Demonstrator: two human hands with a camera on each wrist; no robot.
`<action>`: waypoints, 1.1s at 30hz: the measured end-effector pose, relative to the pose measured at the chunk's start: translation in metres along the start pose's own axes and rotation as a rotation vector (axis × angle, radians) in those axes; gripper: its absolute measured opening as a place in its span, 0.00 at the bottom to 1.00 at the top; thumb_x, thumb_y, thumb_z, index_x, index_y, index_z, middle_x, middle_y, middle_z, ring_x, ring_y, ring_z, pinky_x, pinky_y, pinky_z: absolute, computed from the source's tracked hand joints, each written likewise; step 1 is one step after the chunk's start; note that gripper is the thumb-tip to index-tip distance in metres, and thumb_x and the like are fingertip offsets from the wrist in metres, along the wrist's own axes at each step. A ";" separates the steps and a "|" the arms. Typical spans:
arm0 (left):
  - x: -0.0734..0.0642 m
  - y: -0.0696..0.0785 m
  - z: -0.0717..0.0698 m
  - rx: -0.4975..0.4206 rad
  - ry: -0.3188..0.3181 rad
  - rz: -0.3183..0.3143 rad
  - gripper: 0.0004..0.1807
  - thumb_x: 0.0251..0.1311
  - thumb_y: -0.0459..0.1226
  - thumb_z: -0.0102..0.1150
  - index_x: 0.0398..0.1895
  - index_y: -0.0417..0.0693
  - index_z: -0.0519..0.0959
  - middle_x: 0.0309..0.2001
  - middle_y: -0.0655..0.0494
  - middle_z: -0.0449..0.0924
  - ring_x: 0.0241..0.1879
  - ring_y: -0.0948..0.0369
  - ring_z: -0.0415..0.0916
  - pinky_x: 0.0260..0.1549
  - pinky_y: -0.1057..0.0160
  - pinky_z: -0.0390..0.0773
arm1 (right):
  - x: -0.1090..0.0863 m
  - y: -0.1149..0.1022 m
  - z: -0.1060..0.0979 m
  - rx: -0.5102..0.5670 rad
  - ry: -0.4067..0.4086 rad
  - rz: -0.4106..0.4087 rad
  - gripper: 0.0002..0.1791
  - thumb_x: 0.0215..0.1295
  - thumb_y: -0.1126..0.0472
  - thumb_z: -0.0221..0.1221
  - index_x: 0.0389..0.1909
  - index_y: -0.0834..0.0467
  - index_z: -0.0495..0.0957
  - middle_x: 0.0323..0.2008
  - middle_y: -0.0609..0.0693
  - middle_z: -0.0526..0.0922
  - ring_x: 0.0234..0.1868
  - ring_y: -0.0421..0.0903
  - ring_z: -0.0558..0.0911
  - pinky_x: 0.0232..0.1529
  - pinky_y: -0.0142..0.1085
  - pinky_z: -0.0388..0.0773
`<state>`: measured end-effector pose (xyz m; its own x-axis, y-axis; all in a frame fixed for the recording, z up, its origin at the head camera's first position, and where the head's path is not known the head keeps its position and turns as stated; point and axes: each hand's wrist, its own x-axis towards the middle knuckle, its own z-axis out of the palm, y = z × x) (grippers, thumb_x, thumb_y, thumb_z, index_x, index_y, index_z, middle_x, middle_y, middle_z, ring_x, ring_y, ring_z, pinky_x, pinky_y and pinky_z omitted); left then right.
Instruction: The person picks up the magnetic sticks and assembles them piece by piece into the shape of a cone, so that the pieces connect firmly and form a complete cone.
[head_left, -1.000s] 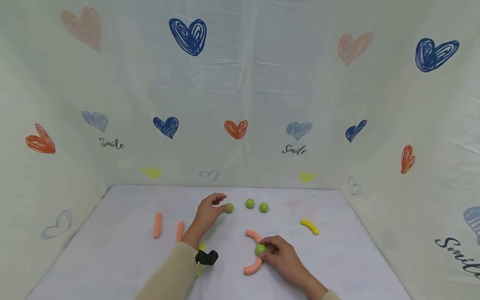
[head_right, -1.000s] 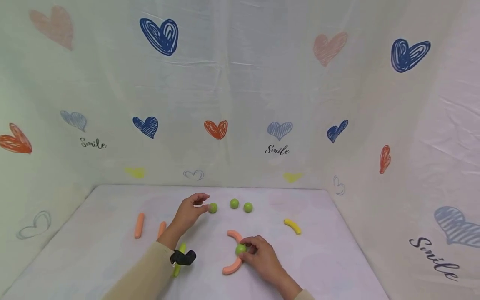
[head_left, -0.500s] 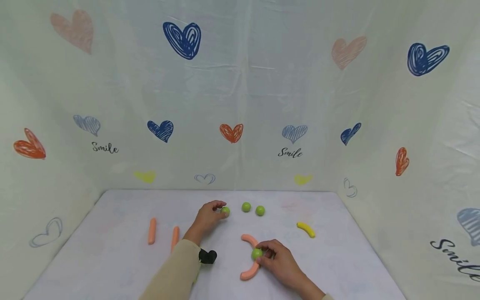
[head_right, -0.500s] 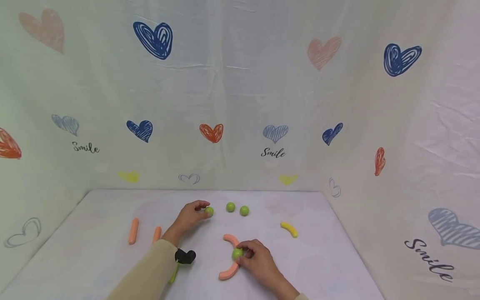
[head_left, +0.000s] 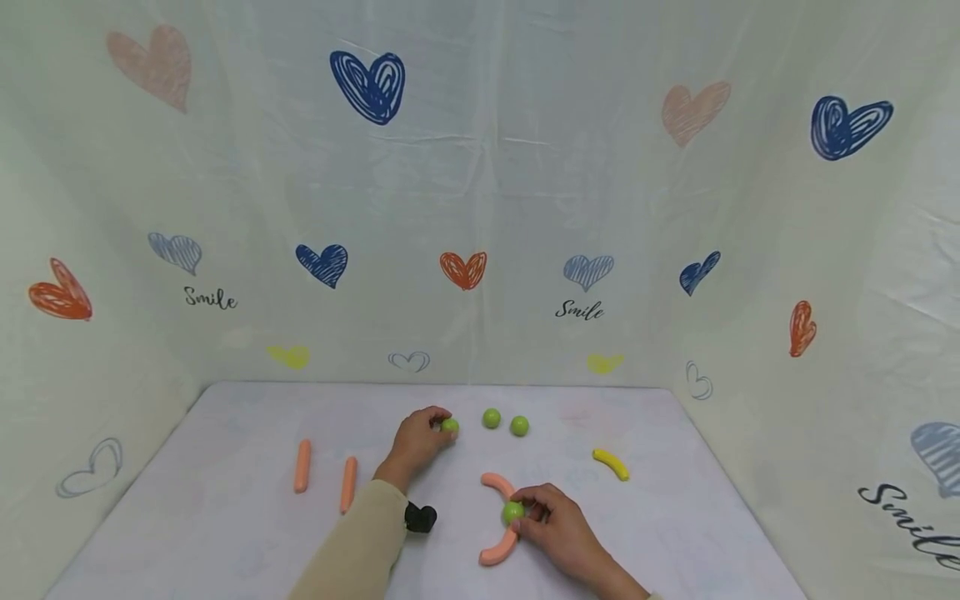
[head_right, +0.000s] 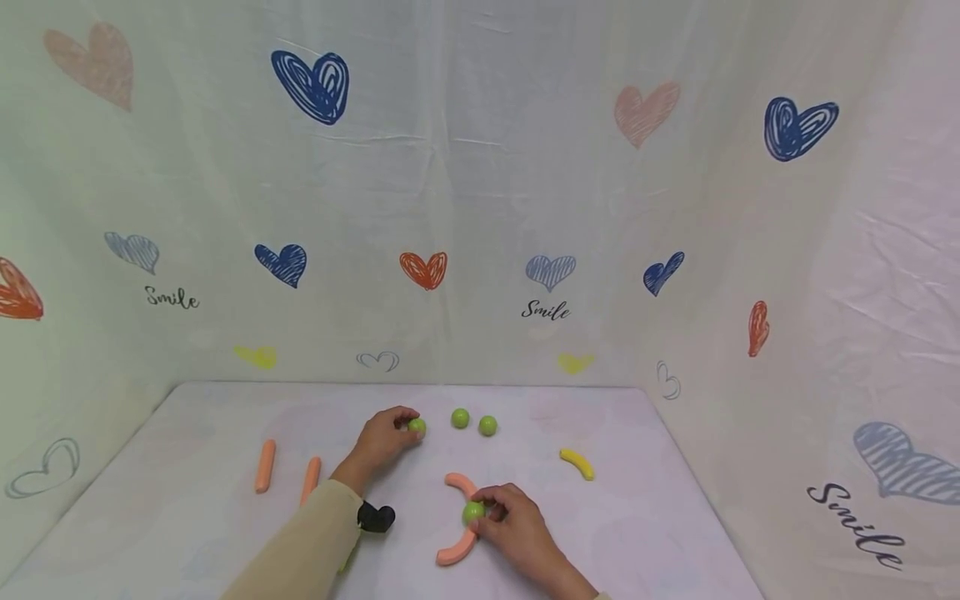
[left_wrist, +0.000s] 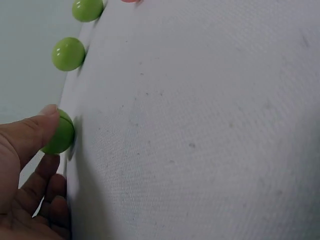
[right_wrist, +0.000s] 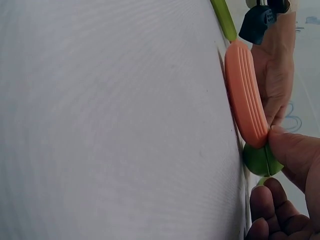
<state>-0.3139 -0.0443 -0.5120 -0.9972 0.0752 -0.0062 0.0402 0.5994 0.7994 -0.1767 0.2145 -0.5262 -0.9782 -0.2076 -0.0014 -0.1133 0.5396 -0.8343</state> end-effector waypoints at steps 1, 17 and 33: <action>-0.001 0.000 0.000 0.007 0.000 0.003 0.16 0.62 0.36 0.74 0.53 0.45 0.85 0.55 0.47 0.85 0.57 0.48 0.79 0.63 0.44 0.76 | 0.000 0.000 0.000 -0.001 -0.002 0.000 0.16 0.64 0.54 0.74 0.52 0.50 0.85 0.43 0.47 0.80 0.37 0.36 0.76 0.36 0.29 0.75; -0.015 0.008 -0.010 -0.181 -0.067 0.013 0.19 0.63 0.31 0.71 0.58 0.46 0.85 0.60 0.47 0.81 0.52 0.54 0.82 0.50 0.56 0.84 | -0.001 0.002 0.004 0.005 -0.014 0.020 0.18 0.65 0.54 0.73 0.53 0.51 0.85 0.42 0.46 0.80 0.37 0.37 0.76 0.35 0.29 0.75; -0.050 0.017 0.001 -0.121 -0.111 0.097 0.17 0.61 0.30 0.73 0.53 0.46 0.86 0.51 0.51 0.84 0.49 0.55 0.80 0.49 0.54 0.84 | 0.001 -0.001 0.001 -0.011 0.024 0.027 0.18 0.62 0.54 0.75 0.52 0.50 0.86 0.40 0.46 0.79 0.36 0.38 0.76 0.35 0.29 0.75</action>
<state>-0.2630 -0.0375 -0.4985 -0.9756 0.2192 0.0141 0.1216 0.4854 0.8658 -0.1769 0.2125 -0.5259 -0.9848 -0.1733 -0.0105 -0.0885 0.5534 -0.8282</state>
